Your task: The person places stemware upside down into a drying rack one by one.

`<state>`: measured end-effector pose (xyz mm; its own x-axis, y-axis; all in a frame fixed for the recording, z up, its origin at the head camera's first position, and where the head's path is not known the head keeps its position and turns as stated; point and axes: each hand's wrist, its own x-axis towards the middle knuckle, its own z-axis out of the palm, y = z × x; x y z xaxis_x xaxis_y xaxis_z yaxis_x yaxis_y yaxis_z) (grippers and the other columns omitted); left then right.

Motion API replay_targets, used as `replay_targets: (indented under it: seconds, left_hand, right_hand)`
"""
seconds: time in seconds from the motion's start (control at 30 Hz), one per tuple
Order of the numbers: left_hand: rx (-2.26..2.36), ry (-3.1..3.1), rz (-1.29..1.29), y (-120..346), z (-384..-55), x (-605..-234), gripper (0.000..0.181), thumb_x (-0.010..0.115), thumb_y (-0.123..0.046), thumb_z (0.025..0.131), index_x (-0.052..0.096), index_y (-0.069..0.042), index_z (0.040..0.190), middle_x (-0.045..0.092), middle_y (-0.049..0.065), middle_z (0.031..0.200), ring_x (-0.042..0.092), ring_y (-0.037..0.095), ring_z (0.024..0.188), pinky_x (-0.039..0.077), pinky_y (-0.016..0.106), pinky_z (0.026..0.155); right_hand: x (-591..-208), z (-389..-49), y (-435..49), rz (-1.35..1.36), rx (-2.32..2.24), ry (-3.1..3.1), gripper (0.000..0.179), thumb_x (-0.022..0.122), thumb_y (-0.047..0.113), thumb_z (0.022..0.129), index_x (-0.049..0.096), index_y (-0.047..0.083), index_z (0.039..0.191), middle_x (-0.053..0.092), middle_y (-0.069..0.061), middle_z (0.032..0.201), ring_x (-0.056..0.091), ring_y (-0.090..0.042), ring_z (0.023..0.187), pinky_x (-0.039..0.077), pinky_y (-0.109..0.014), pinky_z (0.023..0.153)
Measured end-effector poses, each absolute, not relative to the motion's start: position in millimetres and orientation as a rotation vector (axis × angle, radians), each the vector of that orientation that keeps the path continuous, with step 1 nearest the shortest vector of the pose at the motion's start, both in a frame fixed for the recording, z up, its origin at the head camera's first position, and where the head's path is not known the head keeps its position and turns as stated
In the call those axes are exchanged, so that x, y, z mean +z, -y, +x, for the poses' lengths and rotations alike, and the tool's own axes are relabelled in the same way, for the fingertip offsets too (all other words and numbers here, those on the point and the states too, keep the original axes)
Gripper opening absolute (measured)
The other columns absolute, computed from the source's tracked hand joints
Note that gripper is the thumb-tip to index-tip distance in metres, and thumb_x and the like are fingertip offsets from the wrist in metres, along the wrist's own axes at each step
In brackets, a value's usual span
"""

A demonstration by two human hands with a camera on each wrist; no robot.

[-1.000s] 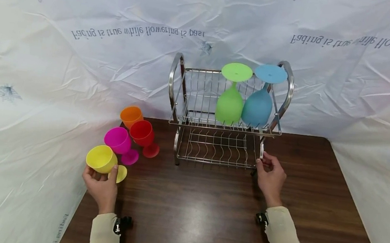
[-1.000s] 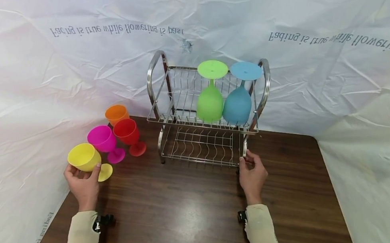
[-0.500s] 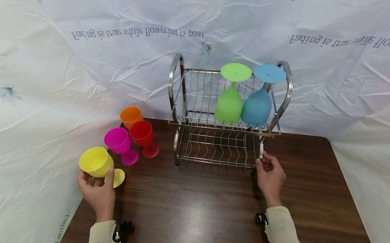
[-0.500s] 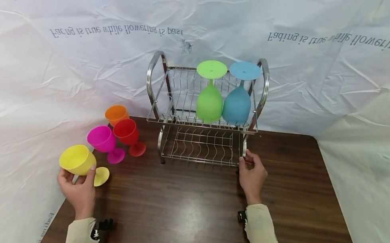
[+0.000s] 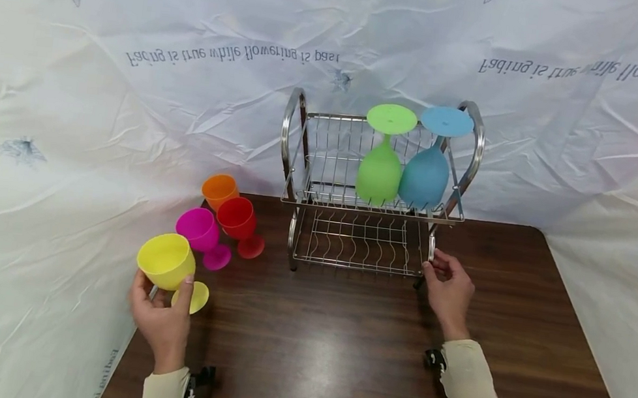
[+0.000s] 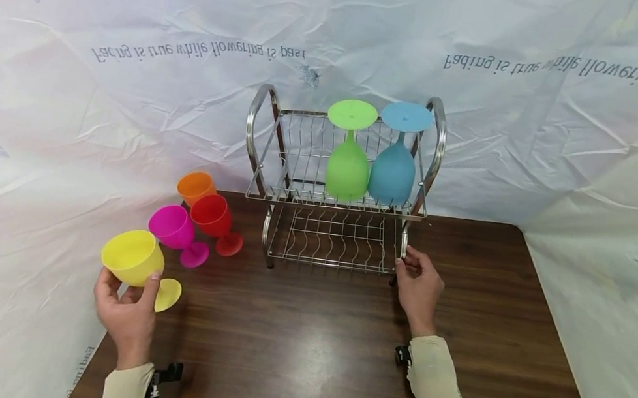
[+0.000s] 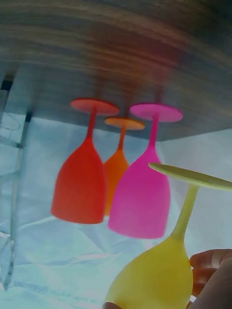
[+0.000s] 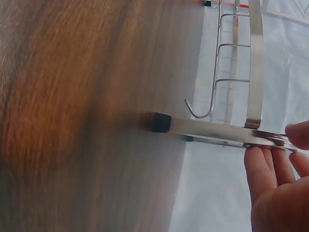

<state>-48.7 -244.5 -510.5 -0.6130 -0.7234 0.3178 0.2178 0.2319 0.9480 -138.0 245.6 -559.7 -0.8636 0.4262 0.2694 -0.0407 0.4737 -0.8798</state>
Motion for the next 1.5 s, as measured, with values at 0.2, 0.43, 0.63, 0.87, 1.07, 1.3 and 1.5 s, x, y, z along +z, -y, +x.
replay_targets:
  seconds: [0.2, 0.43, 0.63, 0.87, 1.07, 1.3, 1.5]
  left_hand:
    - [-1.498, 1.827, 0.294, 234, -49, -507, 0.085, 0.086, 0.005, 0.079, 0.053, -0.015, 0.155, 0.051, -0.002, 0.134, 0.063, 0.016, 0.117, 0.055, 0.015, 0.096]
    - [-1.504, 2.009, 0.147, 206, -52, -498, 0.088, 0.089, 0.001, 0.075, 0.056, -0.021, 0.153, 0.055, -0.004, 0.132, 0.061, 0.016, 0.116, 0.054, 0.015, 0.098]
    - [-1.498, 2.136, -0.015, 184, -57, -489, 0.087, 0.092, -0.006, 0.073, 0.057, -0.021, 0.152, 0.057, 0.005, 0.133, 0.061, 0.018, 0.117, 0.056, 0.018, 0.098]
    - [-1.342, 2.321, -0.214, 167, -67, -481, 0.086, 0.094, -0.018, 0.071, 0.06, -0.018, 0.15, 0.06, 0.009, 0.132, 0.059, 0.016, 0.115, 0.058, 0.027, 0.092]
    - [-1.318, 2.44, -0.386, 152, -74, -470, 0.083, 0.093, -0.024, 0.074, 0.06, -0.018, 0.15, 0.059, 0.007, 0.133, 0.059, 0.019, 0.118, 0.06, 0.035, 0.093]
    - [-1.292, 2.521, -0.596, 134, -79, -460, 0.082, 0.091, -0.027, 0.076, 0.058, -0.013, 0.151, 0.057, 0.006, 0.133, 0.057, 0.02, 0.119, 0.061, 0.04, 0.092]
    - [-1.211, 2.58, -0.766, 121, -80, -454, 0.084, 0.091, -0.029, 0.076, 0.058, -0.015, 0.151, 0.056, 0.007, 0.136, 0.058, 0.021, 0.123, 0.061, 0.041, 0.094]
  right_hand:
    - [-548, -131, -242, -0.323, 1.405, 2.247, 0.035, 0.08, 0.009, 0.093, 0.074, 0.003, 0.127, 0.074, -0.015, 0.117, 0.07, -0.01, 0.102, 0.052, -0.003, 0.082]
    - [-526, -114, -230, -0.213, 1.337, 2.254, 0.032, 0.081, 0.009, 0.092, 0.076, 0.003, 0.122, 0.073, -0.014, 0.112, 0.07, -0.004, 0.097, 0.054, -0.005, 0.082]
    - [-506, -103, -220, -0.095, 1.444, 2.257, 0.034, 0.082, 0.01, 0.092, 0.076, 0.006, 0.125, 0.074, -0.012, 0.117, 0.068, 0.008, 0.098, 0.056, -0.008, 0.084]
    - [-489, -91, -213, 0.013, 1.644, 2.287, 0.037, 0.081, 0.01, 0.093, 0.073, 0.005, 0.129, 0.072, -0.015, 0.124, 0.069, -0.003, 0.107, 0.058, -0.013, 0.089]
    - [-477, -82, -208, 0.234, 1.767, 2.308, 0.044, 0.081, 0.004, 0.092, 0.069, 0.005, 0.135, 0.069, 0.003, 0.128, 0.07, -0.005, 0.115, 0.061, -0.025, 0.094]
    - [-460, -71, -198, 0.425, 1.768, 2.364, 0.056, 0.083, 0.002, 0.089, 0.065, 0.013, 0.141, 0.065, 0.001, 0.138, 0.066, -0.016, 0.126, 0.059, -0.027, 0.099]
    - [-449, -61, -191, 0.575, 1.707, 2.392, 0.067, 0.087, 0.0, 0.084, 0.062, 0.017, 0.145, 0.063, -0.003, 0.142, 0.063, -0.019, 0.128, 0.058, -0.027, 0.101]
